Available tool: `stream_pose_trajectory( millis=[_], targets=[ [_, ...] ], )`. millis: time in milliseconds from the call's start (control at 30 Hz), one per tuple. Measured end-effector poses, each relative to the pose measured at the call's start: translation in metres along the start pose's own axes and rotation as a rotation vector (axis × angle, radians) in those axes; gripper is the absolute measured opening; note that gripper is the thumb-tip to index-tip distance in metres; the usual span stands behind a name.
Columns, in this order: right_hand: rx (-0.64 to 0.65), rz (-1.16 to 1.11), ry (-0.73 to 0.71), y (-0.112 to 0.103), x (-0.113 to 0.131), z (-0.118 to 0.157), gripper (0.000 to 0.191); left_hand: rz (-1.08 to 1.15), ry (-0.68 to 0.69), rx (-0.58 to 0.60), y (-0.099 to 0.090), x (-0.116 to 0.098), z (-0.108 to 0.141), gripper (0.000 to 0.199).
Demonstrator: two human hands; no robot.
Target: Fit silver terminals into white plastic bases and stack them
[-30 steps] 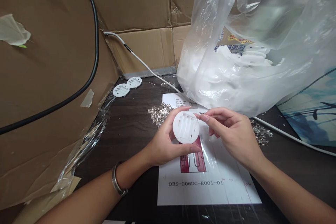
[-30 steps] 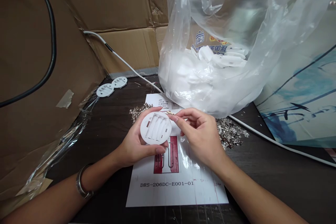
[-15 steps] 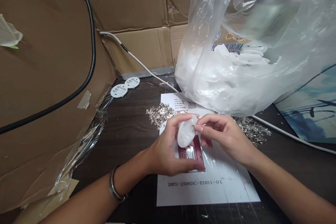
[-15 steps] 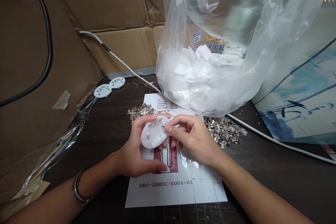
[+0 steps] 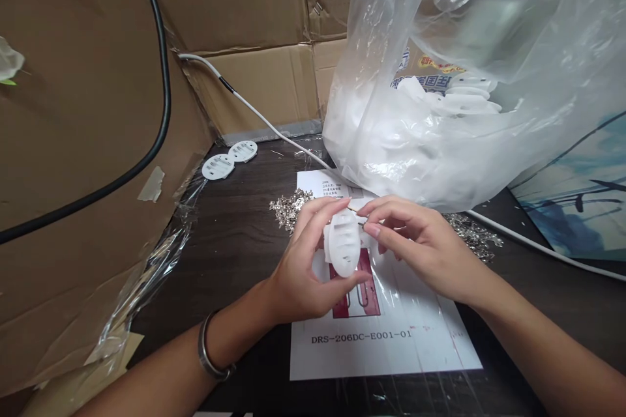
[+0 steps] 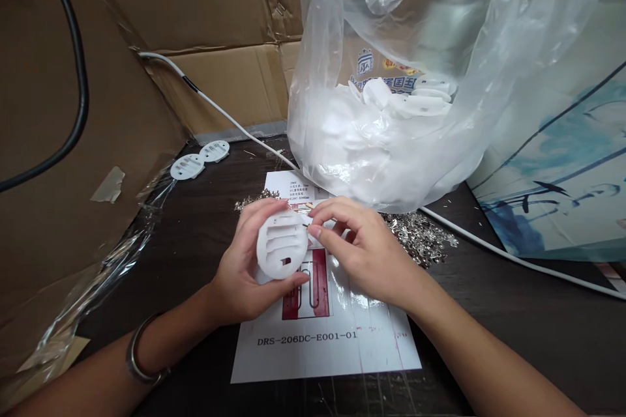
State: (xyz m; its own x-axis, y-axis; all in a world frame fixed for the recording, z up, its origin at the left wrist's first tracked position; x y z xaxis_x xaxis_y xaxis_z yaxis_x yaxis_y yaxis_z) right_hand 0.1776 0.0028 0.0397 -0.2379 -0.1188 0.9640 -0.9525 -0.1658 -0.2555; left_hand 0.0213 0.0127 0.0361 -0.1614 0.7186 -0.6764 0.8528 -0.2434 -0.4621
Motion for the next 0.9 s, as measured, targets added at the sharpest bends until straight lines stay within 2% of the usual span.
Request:
stream_pose_trajectory(
  millis=[67,233,467,633,767,900],
  targets=[
    [-0.01,0.052,-0.008,-0.0008,0.0003,-0.0009,0.018,0.043,0.02,-0.034,-0.0003,0.0015,-0.0002,0.082],
    [-0.019,0.145,-0.063,0.0022,0.0059,-0.0011,0.019,0.233,0.004,0.012,0.0072,0.0059,0.0008,0.08],
    [-0.059,0.219,-0.135,0.0054,0.0084,-0.0009,0.014,0.154,0.002,0.047,0.0081,0.0051,0.0041,0.083],
    [-0.055,0.218,-0.141,0.0057,0.0084,-0.0018,0.014,0.098,0.067,0.061,0.0081,0.0012,0.0036,0.08],
    [-0.056,0.203,-0.13,0.0055,0.0076,-0.0022,0.016,0.059,0.104,0.067,0.0077,-0.0016,0.0025,0.077],
    [-0.065,0.098,-0.055,0.0053,0.0022,-0.0023,0.019,0.11,0.049,0.072,0.0081,0.0016,0.0033,0.08]
  ],
)
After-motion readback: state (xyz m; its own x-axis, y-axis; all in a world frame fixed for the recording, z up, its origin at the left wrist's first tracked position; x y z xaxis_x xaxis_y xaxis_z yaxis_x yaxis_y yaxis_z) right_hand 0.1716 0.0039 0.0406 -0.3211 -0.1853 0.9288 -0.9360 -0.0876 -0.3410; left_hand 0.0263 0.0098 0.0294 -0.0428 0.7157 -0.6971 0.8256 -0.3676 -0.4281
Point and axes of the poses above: each hand's wrist, its own z-axis away from the middle knuckle, its own y-axis out of the palm, x = y × z, the point moved 6 cm from there along -z, towards the middle knuckle, and after that the axes turned 5 degrees about -z, right-handed, at the moved point
